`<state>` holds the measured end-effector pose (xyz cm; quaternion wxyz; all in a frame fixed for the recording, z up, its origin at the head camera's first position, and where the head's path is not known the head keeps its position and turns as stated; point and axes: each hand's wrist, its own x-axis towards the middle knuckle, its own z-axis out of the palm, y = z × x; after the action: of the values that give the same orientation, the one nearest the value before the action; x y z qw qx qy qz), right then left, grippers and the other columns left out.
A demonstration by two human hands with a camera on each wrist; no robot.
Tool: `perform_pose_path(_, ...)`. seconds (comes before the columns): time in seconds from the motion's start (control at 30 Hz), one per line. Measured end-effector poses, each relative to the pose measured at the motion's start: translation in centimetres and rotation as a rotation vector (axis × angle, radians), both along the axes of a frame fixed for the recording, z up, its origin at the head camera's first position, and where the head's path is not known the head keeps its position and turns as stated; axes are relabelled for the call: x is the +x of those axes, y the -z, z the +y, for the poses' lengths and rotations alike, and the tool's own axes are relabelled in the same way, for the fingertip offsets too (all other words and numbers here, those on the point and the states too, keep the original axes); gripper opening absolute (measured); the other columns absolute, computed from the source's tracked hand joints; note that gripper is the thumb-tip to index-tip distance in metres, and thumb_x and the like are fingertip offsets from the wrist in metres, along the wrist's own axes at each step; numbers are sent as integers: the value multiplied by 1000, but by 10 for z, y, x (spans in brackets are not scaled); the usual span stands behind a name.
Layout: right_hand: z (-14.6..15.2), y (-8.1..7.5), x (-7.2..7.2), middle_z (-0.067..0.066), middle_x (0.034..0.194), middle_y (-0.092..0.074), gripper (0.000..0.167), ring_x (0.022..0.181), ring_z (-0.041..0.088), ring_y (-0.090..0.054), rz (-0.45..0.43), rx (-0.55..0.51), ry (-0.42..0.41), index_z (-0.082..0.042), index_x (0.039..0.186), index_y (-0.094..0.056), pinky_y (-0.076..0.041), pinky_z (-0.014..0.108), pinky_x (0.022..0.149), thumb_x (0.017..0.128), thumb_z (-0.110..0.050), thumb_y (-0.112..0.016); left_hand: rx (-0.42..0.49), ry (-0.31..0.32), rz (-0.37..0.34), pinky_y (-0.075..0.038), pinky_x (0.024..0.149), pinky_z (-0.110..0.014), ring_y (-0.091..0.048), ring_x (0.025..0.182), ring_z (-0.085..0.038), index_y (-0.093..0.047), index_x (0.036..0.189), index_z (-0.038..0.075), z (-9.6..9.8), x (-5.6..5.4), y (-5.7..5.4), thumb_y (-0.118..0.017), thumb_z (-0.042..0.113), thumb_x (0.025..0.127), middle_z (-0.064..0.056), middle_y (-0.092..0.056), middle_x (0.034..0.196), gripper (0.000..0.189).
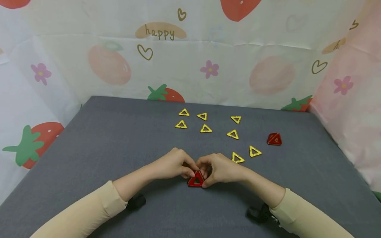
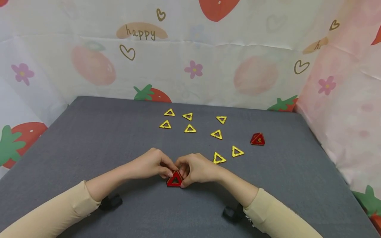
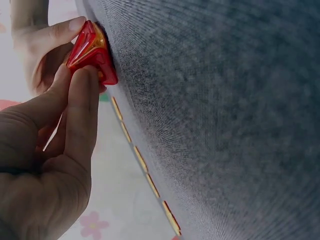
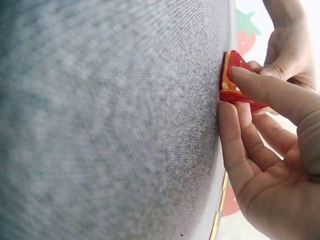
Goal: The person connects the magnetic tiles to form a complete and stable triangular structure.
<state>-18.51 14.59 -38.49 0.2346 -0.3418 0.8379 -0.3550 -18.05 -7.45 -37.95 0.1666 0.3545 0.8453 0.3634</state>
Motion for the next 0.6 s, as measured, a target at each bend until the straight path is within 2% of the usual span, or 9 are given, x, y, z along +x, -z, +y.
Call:
perform_pose_path(0.2,0,1,0,-5,80,-69,29,72,6,-64,26,6,-2,-21,98,-70,-53,22,64,75,-18,-86,9,11,-17,-56,61,-16,-69,66,0,-78,104,8,1,0,2,-73,13,87,-6,-79,91,18)
perform_pose_path(0.43,0,3,-1,-5,81,-70,27,73,7,-64,10,-6,12,-23,101,-72,-52,22,64,77,-19,-84,-13,11,23,-54,61,-16,-68,66,1,-79,103,9,1,0,0,-74,16,86,-5,-79,92,19)
perform_pose_path(0.6,1,3,-1,-4,80,-69,25,72,7,-64,-1,-12,22,-21,100,-71,-52,22,63,78,-17,-83,22,-24,-41,-56,62,-18,-68,67,-2,-75,100,9,0,0,-1,-74,13,87,-4,-78,87,14)
